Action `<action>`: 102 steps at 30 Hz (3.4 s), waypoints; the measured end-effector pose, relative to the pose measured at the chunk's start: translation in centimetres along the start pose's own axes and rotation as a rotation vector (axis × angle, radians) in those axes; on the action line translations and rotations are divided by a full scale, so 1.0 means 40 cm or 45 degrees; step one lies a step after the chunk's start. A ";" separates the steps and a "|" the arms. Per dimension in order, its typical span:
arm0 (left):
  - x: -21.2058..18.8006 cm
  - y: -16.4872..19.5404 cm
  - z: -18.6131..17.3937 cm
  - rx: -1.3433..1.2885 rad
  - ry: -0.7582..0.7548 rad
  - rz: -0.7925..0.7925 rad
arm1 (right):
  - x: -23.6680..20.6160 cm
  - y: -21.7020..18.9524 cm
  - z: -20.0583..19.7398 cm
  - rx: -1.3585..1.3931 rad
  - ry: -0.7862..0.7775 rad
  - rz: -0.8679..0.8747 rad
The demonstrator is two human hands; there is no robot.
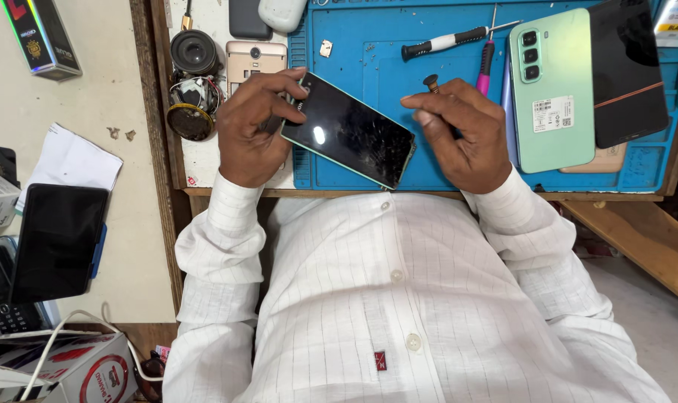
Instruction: The person disassembles a smartphone on a blue mat, removes the battery and internal components, and uses a screwdriver to loosen screws. The person handles the phone, battery, and circuit board, then places components on the mat.
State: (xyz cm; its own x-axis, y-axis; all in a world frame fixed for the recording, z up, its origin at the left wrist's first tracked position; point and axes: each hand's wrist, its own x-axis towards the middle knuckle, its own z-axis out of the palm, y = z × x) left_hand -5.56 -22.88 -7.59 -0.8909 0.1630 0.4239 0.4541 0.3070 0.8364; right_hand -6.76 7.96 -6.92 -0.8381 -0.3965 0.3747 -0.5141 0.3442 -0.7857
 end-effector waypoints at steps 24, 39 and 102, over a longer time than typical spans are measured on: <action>0.055 -0.065 -0.043 -0.935 0.529 0.033 | -0.007 0.006 -0.012 -0.149 -0.116 -0.099; 0.037 -0.032 -0.052 -1.138 0.585 -0.303 | 0.015 -0.038 -0.027 -0.622 -0.558 -0.290; 0.093 0.056 0.125 0.600 -0.122 0.021 | -0.028 0.036 -0.030 0.097 0.415 0.027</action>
State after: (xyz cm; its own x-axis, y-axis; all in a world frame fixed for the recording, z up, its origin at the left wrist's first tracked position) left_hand -7.83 -16.91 -5.88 -0.8892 0.2501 0.3831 0.4409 0.6919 0.5718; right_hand -6.80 9.93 -7.88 -0.8690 -0.0924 0.4861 -0.4912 0.2796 -0.8250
